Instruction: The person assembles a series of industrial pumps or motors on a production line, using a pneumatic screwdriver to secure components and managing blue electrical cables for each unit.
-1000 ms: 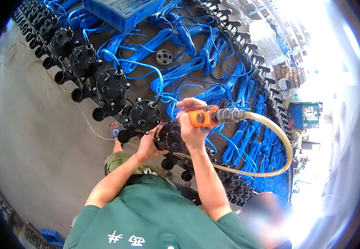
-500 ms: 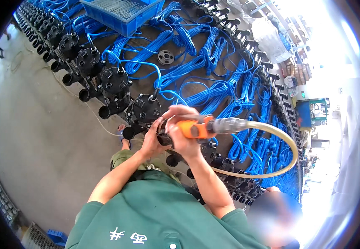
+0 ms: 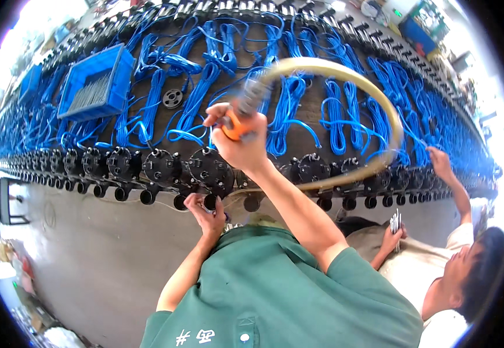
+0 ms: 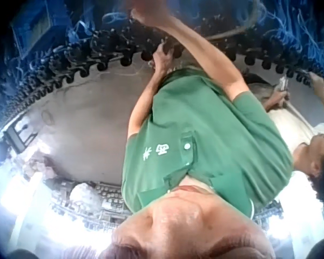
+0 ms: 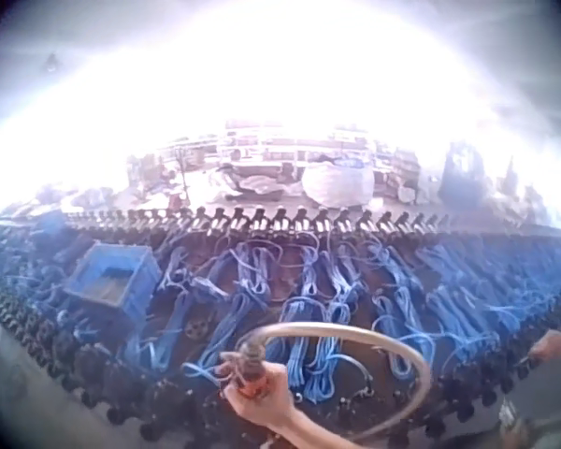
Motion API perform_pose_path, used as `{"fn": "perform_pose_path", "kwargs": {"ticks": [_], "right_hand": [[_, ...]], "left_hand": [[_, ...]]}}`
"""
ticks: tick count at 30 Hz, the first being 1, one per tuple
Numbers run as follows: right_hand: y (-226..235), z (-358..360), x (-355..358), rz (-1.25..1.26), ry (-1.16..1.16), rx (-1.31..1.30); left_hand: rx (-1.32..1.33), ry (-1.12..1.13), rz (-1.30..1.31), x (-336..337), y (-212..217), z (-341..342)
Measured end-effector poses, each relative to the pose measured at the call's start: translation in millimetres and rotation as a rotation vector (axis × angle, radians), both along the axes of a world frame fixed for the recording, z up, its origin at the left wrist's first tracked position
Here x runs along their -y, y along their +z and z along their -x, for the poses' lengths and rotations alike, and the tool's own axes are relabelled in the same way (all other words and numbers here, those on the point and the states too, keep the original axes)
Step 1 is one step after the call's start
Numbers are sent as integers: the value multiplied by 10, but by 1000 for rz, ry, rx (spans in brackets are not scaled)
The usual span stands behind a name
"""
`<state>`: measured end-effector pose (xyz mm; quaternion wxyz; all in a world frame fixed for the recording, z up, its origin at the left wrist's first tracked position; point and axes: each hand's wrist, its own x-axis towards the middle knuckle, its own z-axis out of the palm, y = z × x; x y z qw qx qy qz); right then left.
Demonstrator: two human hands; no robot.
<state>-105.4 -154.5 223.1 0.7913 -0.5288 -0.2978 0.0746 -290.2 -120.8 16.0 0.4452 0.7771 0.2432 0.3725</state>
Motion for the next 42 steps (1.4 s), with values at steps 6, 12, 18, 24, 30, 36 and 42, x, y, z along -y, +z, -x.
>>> {"fn": "perform_pose_path", "kwargs": {"ticks": [6,12,18,24,30,36,42], "right_hand": [[-475,-110,-78,61,-45,177],[-381,-143,-80,37,-26,269],[-145,183,508,35,84,144],[-179,274,903,78,102,58],[-196,327,950,88,145,76],[-419,279,842,86,159,86],[-446,273,766,156,133,130]], "left_hand": [[-229,-416,-215,105,192,-138],[-450,-420,306,327,-7,-252],[-314,-272,174,450,-380,-397],[-239,-183,13,446,-242,-470],[-291,-247,-133,358,-403,-460],[-316,-260,-269,360,-425,-451],[-328,-266,-257,386,-541,-394]]}}
